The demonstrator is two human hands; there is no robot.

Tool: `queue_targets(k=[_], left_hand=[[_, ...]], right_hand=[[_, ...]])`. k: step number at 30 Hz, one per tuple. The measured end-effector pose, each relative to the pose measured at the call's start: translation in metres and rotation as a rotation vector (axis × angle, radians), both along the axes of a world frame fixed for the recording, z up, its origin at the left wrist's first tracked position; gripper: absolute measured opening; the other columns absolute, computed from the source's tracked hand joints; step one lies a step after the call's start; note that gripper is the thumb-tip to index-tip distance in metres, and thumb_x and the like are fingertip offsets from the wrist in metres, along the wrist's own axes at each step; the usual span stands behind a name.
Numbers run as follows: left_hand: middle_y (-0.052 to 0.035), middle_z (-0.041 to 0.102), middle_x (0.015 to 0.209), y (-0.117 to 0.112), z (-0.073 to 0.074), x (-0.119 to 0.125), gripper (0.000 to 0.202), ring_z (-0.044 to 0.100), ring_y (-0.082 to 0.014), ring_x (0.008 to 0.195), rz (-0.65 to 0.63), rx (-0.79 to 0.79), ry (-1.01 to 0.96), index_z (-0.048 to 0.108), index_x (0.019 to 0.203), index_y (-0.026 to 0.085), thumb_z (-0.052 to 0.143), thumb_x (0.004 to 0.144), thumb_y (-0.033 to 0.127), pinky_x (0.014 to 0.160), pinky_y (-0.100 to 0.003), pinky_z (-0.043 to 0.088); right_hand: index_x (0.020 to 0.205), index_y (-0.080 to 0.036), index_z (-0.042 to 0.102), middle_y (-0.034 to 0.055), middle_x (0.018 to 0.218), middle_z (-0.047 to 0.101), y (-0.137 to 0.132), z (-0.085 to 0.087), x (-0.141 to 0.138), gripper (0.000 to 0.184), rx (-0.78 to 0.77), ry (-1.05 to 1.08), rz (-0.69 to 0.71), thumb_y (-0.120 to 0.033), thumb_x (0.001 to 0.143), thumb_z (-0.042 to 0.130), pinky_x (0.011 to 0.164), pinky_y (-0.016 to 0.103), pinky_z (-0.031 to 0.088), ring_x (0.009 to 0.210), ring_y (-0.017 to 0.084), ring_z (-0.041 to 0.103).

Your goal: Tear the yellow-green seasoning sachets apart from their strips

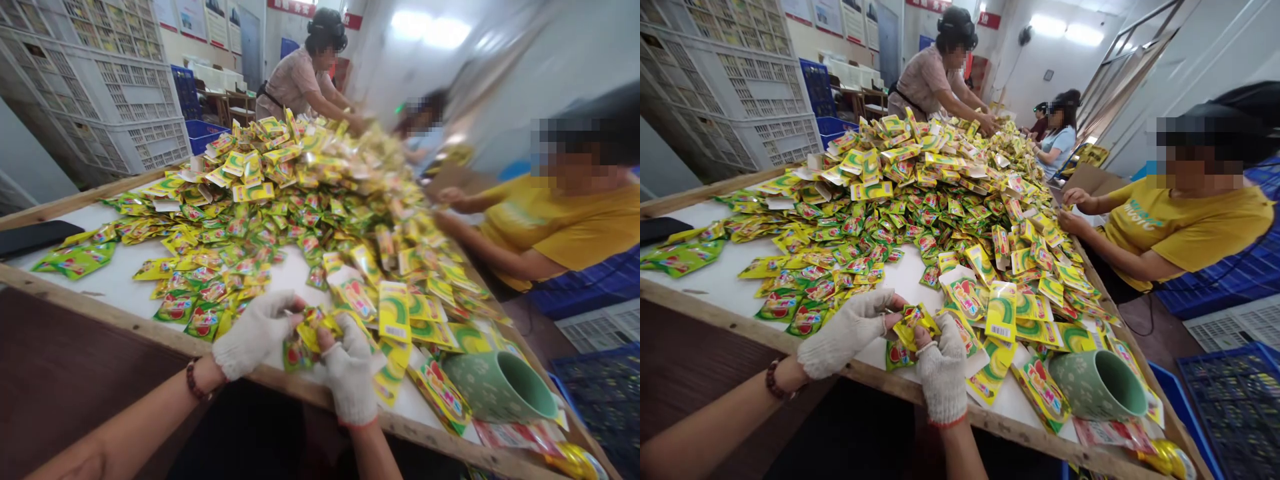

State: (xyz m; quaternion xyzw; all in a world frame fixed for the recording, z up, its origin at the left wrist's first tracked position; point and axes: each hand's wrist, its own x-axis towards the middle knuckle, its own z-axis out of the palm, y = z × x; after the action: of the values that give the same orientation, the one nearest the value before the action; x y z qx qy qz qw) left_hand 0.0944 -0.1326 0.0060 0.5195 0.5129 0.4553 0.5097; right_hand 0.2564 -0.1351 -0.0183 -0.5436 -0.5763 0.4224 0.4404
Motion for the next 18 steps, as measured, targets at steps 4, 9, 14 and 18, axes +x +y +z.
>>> queue_targets(k=[4,9,14,18], left_hand=[[-0.0023,0.062,0.080,-0.006,0.001,-0.001,0.028,0.059,-0.0151,0.073,0.043,-0.021,-0.093,0.056,0.084,0.015,0.069,0.068,0.034,0.066,-0.028,0.051],[0.0008,0.061,0.077,-0.007,0.004,0.006,0.027,0.058,-0.0127,0.069,0.121,0.019,-0.128,0.057,0.082,0.016,0.071,0.064,0.030,0.063,-0.026,0.051],[-0.0001,0.065,0.080,-0.010,0.007,0.022,0.017,0.062,-0.0145,0.072,-0.020,0.109,0.019,0.058,0.088,0.018,0.061,0.077,0.031,0.064,-0.027,0.053],[-0.0052,0.066,0.098,0.001,0.010,0.040,0.015,0.062,-0.0188,0.091,-0.211,0.472,0.555,0.060,0.097,0.019,0.052,0.084,0.020,0.082,-0.032,0.052]], right_hand=[[0.088,-0.017,0.062,0.0019,0.072,0.064,0.000,0.000,-0.002,0.030,-0.009,0.019,0.106,-0.046,0.080,0.059,0.055,0.027,0.050,0.062,0.017,0.058],[0.106,-0.016,0.059,0.0075,0.092,0.067,-0.005,0.001,-0.007,0.030,0.210,-0.074,-0.041,-0.033,0.080,0.056,0.073,0.032,0.053,0.082,0.021,0.063],[0.113,-0.017,0.062,0.0107,0.105,0.069,-0.019,0.005,0.003,0.036,0.113,0.102,-0.024,-0.040,0.086,0.054,0.073,0.032,0.056,0.088,0.022,0.066],[0.114,-0.016,0.061,0.0107,0.101,0.071,-0.030,0.001,0.043,0.045,-0.050,0.305,-0.184,-0.049,0.083,0.060,0.063,0.033,0.058,0.077,0.022,0.069]])
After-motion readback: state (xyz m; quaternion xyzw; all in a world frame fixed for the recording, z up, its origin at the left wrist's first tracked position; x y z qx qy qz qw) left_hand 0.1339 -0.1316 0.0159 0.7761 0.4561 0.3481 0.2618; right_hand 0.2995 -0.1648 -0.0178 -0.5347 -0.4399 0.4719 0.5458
